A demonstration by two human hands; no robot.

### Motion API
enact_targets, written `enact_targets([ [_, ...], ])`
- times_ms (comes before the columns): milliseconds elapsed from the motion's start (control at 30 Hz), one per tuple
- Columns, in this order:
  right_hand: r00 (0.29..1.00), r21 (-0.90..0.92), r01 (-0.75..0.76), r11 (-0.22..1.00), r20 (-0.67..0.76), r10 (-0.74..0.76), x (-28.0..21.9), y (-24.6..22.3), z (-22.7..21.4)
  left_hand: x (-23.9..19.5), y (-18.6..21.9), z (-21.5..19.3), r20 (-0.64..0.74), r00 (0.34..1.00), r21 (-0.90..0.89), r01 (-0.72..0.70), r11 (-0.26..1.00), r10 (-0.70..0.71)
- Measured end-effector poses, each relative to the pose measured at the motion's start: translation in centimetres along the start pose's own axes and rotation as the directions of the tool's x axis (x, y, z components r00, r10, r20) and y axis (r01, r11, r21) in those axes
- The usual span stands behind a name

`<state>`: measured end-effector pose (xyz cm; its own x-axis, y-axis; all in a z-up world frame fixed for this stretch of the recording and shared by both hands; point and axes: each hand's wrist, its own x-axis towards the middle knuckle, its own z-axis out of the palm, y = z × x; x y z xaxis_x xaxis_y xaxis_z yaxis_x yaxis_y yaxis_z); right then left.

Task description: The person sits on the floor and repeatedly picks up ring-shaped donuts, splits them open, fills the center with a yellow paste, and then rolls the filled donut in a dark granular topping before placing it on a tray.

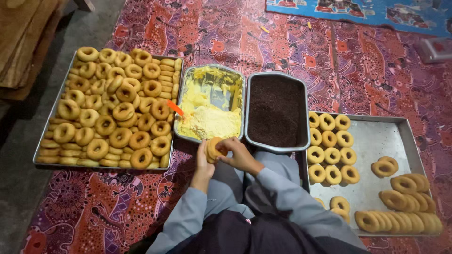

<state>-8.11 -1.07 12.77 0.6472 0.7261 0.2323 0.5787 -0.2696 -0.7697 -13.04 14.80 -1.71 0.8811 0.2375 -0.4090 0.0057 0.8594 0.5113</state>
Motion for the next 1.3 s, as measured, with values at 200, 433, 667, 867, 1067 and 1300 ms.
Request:
enact_targets([
  [200, 0.990, -0.182, -0.094, 0.979, -0.120, 0.072, 6.0, 3.4, 0.0, -1.5, 1.2, -1.7, -0.162, 0.979, -0.236, 0.087, 0.968, -0.127],
  [433, 0.970, -0.021, 0.188, 0.982, -0.151, -0.189, 5.6, -1.6, 0.7, -2.4, 3.8, 0.6, 0.005, 0.993, -0.187, 0.120, 0.975, -0.121],
  [667, 0.934, -0.157, 0.215, 0.964, -0.257, -0.250, 6.9, 0.9, 3.4, -2.3, 2.6, 0.2, 0.221, 0.962, -0.162, 0.199, 0.967, -0.161],
  [867, 0.966, -0.241, 0.010, 0.971, -0.247, -0.071, 9.4, 6.5, 1.9, -1.2, 2.4, -2.8, 0.156, 0.988, -0.231, 0.032, 0.972, 0.005],
  [1067, 0.968, 0.018, -0.243, 0.970, -0.061, 0.243, 10.0, 6.9, 1.5, -0.5, 2.0, -4.7, -0.029, 0.996, -0.228, -0.089, 0.970, 0.085],
  [1300, 0.982, -0.181, -0.116, 0.977, -0.169, 0.085, 8.6, 4.7, 1.7, 0.1, 2.9, -4.0, -0.043, 0.998, -0.286, -0.058, 0.956, 0.047],
])
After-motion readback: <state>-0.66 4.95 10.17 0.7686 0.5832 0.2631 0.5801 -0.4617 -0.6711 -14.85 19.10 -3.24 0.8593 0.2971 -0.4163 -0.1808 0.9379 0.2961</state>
